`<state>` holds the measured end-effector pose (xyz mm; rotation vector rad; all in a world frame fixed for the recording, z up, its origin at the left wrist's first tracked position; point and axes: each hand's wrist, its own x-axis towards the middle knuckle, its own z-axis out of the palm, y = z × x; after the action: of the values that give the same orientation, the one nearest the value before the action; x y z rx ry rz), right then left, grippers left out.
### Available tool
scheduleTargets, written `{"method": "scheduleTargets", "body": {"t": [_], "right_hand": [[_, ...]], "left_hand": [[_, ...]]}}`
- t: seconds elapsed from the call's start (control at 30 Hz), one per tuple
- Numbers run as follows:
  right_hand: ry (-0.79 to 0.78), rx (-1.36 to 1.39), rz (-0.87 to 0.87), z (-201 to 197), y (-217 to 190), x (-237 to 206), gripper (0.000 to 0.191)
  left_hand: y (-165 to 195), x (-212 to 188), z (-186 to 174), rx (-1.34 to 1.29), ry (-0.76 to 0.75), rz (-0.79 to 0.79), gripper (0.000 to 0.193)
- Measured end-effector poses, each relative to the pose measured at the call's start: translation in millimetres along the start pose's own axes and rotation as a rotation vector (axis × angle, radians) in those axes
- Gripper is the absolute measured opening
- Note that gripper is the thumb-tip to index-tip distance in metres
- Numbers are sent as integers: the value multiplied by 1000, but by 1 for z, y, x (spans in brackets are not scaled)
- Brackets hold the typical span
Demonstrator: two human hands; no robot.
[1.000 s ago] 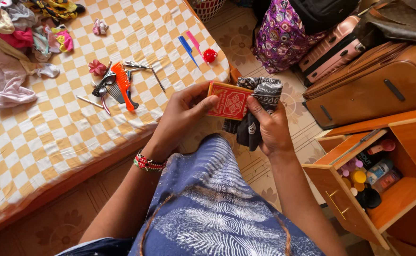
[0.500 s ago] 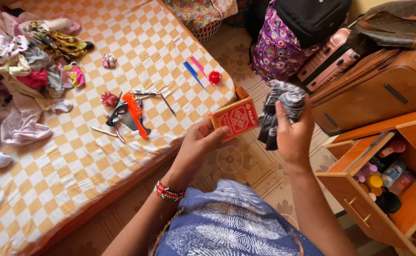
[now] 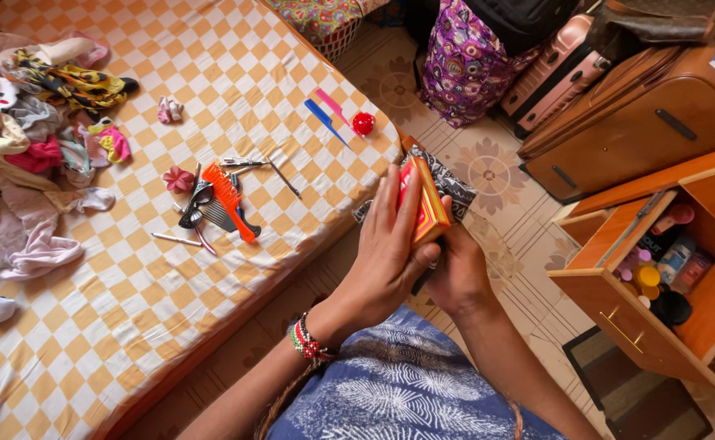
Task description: The person wipes personal items one at a time with a cloth, including a petroleum jelly jar, bottles, a matchbox, sunglasses, and a comb, and places them into an open bedside drawer. Clothes and other items are spread on the bed nearby as the drawer is restocked.
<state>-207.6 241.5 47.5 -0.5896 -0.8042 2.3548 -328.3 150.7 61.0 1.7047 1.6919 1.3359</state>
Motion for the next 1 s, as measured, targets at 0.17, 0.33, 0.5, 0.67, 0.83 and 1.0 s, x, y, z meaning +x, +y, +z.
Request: {"method": "scheduleTargets", "body": {"t": [0.17, 0.33, 0.5, 0.67, 0.83, 1.0], "right_hand": [[-78, -127, -85, 11, -1, -4, 68], [126, -287, -125, 13, -11, -1, 53], [191, -216, -71, 16, -24, -1, 47], [143, -324, -53, 28, -20, 11, 42], [68, -817, -216, 38, -18, 8, 36], [109, -1297, -661, 60, -22, 25, 34]], "left_hand": [[-8, 13, 2, 6, 92, -92, 84], [-6, 19, -16, 166, -46, -16, 96], [-15, 23, -70, -581, -97, -142, 73], [-14, 9, -79, -810, 104, -268, 66], [-28, -12, -86, -1075, -21, -421, 60], [-41, -29, -87, -1307, 100, -530, 57]]}}
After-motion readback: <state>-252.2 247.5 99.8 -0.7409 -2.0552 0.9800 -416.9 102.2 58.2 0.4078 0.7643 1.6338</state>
